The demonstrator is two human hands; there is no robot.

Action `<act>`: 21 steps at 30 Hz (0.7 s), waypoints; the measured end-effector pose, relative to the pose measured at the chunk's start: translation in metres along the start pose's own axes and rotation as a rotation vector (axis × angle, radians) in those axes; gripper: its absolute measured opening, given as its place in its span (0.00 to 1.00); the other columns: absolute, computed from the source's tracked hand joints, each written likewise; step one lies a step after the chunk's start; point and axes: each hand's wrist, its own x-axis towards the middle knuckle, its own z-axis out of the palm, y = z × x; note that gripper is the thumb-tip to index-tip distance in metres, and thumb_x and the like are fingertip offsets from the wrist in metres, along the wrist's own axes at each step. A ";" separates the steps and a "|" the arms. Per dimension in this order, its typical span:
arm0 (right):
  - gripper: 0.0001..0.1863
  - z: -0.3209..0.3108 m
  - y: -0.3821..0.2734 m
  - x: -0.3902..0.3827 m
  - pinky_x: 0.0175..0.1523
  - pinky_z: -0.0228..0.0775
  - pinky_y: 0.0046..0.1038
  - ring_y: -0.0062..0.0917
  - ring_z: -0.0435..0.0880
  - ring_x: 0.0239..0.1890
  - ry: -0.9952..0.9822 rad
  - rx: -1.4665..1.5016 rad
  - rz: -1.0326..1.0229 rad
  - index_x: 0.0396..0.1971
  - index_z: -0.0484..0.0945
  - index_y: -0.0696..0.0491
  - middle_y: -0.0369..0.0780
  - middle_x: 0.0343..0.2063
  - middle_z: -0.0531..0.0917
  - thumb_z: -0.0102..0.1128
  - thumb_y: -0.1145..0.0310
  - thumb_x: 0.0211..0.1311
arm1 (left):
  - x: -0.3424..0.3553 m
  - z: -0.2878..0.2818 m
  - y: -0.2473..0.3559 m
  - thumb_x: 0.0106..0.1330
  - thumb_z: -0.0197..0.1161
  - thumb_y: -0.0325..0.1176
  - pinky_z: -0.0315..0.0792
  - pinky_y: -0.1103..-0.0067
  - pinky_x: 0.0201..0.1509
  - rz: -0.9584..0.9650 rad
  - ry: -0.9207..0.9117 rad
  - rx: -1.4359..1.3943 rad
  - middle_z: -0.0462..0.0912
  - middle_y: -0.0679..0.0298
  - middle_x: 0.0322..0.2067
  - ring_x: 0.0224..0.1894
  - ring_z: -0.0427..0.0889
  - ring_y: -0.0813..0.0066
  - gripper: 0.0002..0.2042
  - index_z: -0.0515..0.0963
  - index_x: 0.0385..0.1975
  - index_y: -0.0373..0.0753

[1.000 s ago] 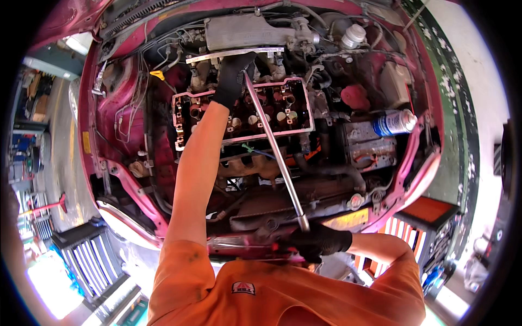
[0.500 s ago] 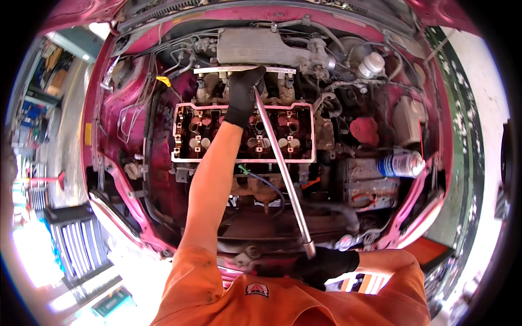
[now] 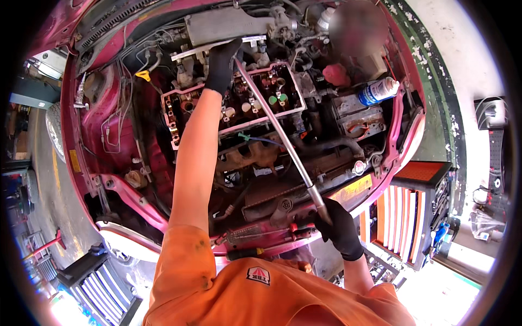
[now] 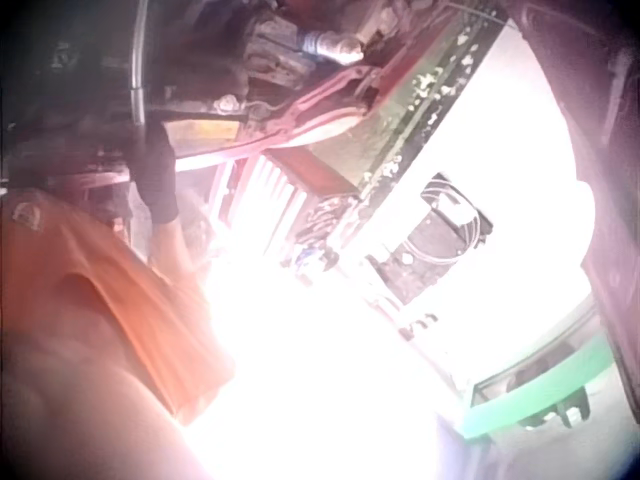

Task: The person uses a wrench to tighten bolts on a car engine, moving to a tool chest to open drawers and select tools.

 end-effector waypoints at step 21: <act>0.12 0.016 0.057 0.038 0.30 0.70 0.33 0.34 0.79 0.26 1.115 -1.083 -0.631 0.35 0.81 0.49 0.40 0.23 0.79 0.65 0.71 0.47 | 0.000 0.007 0.008 0.62 0.57 0.48 0.59 0.77 0.17 0.058 -0.275 0.240 0.67 0.68 0.15 0.14 0.65 0.73 0.14 0.74 0.24 0.43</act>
